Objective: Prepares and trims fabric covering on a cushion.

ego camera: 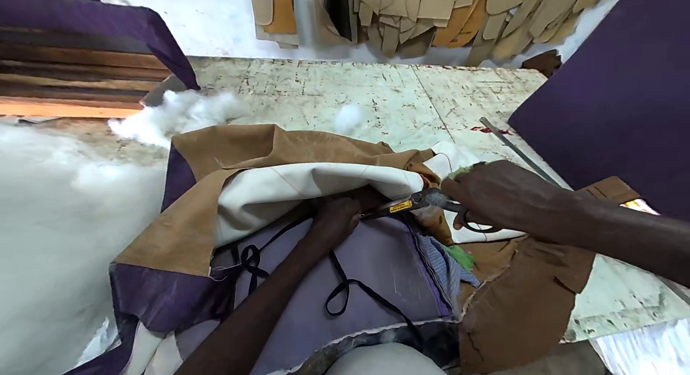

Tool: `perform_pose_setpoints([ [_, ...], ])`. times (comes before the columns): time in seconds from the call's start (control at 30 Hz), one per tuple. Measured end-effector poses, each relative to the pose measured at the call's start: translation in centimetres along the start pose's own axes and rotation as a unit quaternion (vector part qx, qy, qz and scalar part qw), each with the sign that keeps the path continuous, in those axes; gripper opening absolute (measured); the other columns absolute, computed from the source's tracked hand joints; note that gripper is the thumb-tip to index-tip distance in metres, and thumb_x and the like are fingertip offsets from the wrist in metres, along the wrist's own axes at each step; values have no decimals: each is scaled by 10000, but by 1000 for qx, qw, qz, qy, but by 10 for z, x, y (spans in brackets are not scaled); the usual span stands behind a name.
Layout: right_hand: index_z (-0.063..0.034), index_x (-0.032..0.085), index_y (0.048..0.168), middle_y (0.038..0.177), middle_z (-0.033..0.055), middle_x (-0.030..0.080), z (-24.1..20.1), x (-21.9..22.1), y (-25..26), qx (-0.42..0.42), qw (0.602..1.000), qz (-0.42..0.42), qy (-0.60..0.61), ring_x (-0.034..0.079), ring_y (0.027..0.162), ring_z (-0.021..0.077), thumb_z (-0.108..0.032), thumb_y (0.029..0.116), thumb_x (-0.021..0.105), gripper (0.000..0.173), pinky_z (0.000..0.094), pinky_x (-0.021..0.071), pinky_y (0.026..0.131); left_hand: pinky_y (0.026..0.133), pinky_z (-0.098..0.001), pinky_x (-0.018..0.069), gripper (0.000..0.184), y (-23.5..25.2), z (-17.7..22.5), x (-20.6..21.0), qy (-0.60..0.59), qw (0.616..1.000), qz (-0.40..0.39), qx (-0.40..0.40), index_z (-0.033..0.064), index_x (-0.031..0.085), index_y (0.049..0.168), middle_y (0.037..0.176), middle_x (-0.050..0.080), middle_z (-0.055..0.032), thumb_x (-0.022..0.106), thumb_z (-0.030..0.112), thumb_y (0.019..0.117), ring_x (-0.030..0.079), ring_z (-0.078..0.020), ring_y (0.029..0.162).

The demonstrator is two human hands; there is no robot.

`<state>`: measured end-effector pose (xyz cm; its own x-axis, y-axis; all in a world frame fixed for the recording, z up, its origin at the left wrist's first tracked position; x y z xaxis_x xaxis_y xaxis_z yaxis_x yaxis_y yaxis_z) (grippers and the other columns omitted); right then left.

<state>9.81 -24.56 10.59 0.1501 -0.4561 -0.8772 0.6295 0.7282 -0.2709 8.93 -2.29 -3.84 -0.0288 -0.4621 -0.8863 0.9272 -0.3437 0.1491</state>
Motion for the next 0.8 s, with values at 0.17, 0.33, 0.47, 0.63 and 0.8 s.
perform_pose_setpoints([
  [0.17, -109, 632, 1045, 765, 77, 612, -4, -7, 4, 9, 999, -41, -22, 660, 708, 295, -319, 920, 748, 271, 462, 524, 590, 886, -511, 551, 176, 1, 2, 0, 11, 1000, 2, 13, 20, 712, 1024, 977, 684, -148, 585, 141, 1010, 677, -317, 977],
  [0.33, -92, 638, 984, 725, 85, 604, -8, 0, -5, 4, 999, -43, 8, 651, 687, 303, -195, 950, 694, 122, 471, 515, 584, 894, -514, 545, 173, -1, -5, 2, -6, 1000, -2, -20, 34, 708, 1031, 977, 681, -143, 593, 163, 1016, 671, -310, 977],
  [0.47, -153, 665, 984, 729, 51, 634, 5, 44, -44, 63, 992, -20, 108, 656, 683, 286, -234, 829, 794, 217, 503, 525, 600, 942, -530, 537, 177, -11, -7, -4, -33, 999, 4, -42, 35, 705, 1093, 1040, 691, -164, 579, 143, 1032, 673, -327, 1031],
  [0.63, -83, 687, 886, 708, 109, 656, -14, 163, -127, 238, 916, 21, 323, 673, 683, 341, -323, 783, 863, 315, 596, 537, 609, 1028, -499, 491, 259, -47, 6, -34, -84, 996, -25, 36, 74, 703, 1230, 1219, 683, -105, 586, 73, 999, 623, -296, 1160],
  [0.8, 50, 692, 1019, 813, 178, 691, -83, 296, -207, 387, 766, 142, 494, 670, 722, 312, -454, 810, 823, 561, 569, 559, 695, 1053, -503, 457, 543, -95, 57, -12, -103, 951, -270, 108, 185, 619, 1403, 1343, 627, -26, 729, 428, 930, 549, -245, 1259],
])
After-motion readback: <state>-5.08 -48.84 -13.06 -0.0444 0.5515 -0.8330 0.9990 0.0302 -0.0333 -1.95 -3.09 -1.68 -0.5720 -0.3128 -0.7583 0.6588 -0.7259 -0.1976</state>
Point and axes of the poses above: each hand's wrist, its own y-axis towards the middle knuckle, its own x-axis out of the palm, z = x × y, the point moved 7 cm from there along y, towards the middle knuckle
